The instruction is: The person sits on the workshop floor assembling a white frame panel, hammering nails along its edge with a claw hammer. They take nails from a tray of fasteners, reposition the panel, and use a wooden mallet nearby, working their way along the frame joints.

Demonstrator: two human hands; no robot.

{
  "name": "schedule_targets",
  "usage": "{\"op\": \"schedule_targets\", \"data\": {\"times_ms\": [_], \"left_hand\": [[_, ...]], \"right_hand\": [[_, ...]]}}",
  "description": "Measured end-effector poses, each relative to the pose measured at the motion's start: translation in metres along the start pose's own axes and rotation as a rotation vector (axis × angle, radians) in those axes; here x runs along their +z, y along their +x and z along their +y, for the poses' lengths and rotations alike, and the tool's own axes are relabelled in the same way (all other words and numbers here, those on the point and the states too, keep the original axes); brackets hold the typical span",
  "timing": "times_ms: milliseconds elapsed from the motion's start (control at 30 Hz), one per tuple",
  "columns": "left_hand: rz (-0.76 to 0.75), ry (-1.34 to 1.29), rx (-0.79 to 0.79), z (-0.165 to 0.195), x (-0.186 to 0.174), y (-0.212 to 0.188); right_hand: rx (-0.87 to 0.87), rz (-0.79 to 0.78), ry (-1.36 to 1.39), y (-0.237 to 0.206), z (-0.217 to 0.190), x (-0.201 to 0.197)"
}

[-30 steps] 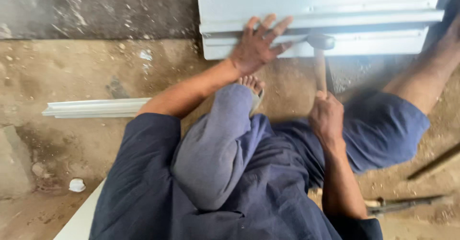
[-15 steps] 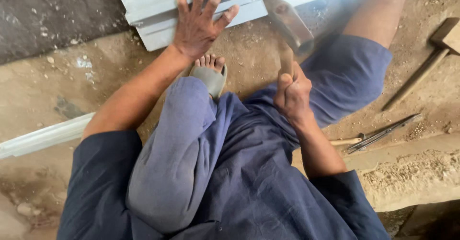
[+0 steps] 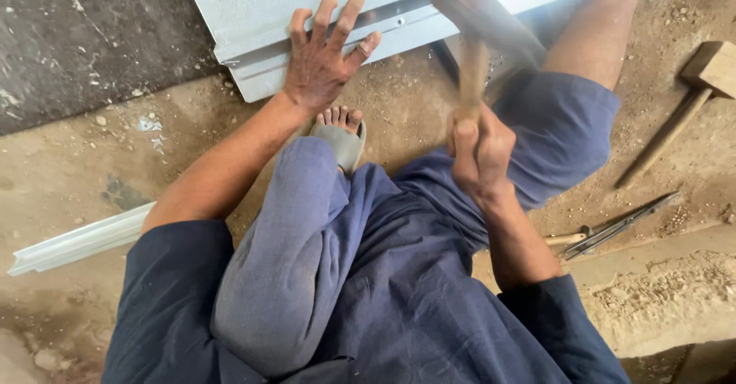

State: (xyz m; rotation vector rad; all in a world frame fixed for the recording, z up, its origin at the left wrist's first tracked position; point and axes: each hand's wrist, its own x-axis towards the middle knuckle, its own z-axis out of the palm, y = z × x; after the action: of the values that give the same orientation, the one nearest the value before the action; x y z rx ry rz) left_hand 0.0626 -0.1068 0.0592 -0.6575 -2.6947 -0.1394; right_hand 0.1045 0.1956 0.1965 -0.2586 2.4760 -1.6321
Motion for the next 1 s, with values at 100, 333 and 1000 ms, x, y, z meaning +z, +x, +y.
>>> {"op": "schedule_targets", "data": {"times_ms": [100, 333, 1000], "left_hand": [[-0.037, -0.043, -0.002, 0.0, -0.001, -0.002], [0.011, 0.057, -0.013, -0.003, 0.002, -0.004], [-0.215, -0.256, -0.127, -0.007, -0.006, -0.003]], "right_hand": [[-0.388, 0.079, -0.158, 0.004, 0.017, 0.011], [-0.148, -0.059, -0.401, 0.024, 0.018, 0.002], [0.772, -0.423, 0.223, -0.025, 0.083, 0.023]]}}
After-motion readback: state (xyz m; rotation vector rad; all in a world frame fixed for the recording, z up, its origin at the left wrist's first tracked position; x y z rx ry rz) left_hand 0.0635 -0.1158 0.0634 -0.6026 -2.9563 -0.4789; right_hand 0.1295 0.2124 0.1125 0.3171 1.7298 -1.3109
